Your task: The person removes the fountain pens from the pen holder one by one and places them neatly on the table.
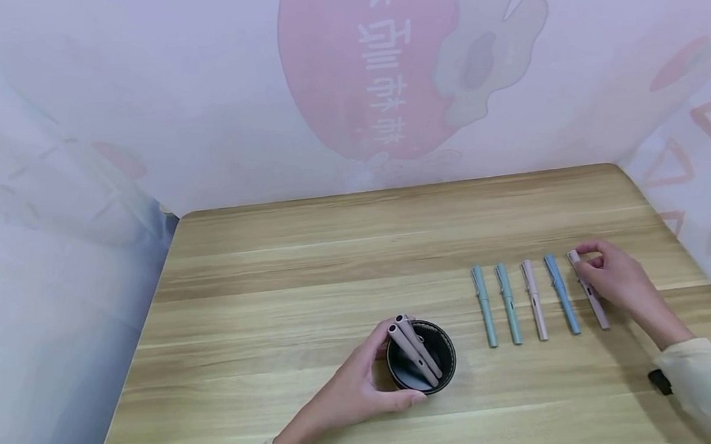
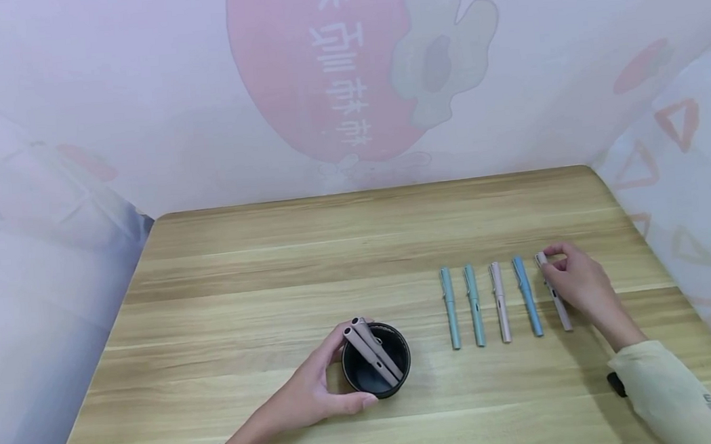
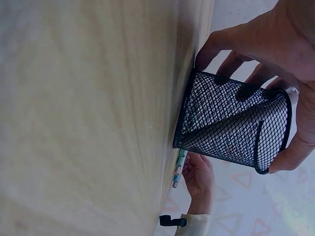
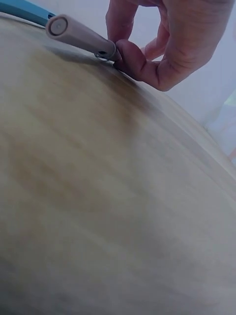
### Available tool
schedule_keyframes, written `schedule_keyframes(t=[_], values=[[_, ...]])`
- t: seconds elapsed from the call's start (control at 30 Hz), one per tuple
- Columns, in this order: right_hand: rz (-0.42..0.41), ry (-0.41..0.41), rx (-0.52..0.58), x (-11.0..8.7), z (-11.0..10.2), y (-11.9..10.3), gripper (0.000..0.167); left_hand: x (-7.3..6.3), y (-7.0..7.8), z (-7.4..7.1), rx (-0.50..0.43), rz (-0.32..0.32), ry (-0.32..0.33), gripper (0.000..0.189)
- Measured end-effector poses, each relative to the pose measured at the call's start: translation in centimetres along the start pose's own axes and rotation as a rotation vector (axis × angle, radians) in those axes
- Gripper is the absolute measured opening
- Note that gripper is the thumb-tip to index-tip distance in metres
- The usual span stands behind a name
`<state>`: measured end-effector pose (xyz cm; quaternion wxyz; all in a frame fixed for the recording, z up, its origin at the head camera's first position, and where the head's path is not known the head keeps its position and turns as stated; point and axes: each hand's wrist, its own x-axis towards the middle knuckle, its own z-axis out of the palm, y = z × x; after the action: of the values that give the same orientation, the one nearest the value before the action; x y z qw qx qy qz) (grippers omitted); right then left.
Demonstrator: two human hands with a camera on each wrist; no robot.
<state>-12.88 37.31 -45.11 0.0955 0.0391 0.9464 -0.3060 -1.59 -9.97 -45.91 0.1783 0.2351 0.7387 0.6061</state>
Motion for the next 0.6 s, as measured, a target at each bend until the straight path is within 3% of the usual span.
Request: schedule_keyframes(t=[0.33,0.6], values=[[-0.005,0.012,-0.009,0.0,0.0,0.0,0.046,0.1,0.0,0.0,-0.012,-0.008,-0.006,0.088],[0.016,0.084,0.084,-1.1,-0.4,-0.5,0.058,0.0,0.0,-0.1,0.001,-0.008,-0.001,0.087]])
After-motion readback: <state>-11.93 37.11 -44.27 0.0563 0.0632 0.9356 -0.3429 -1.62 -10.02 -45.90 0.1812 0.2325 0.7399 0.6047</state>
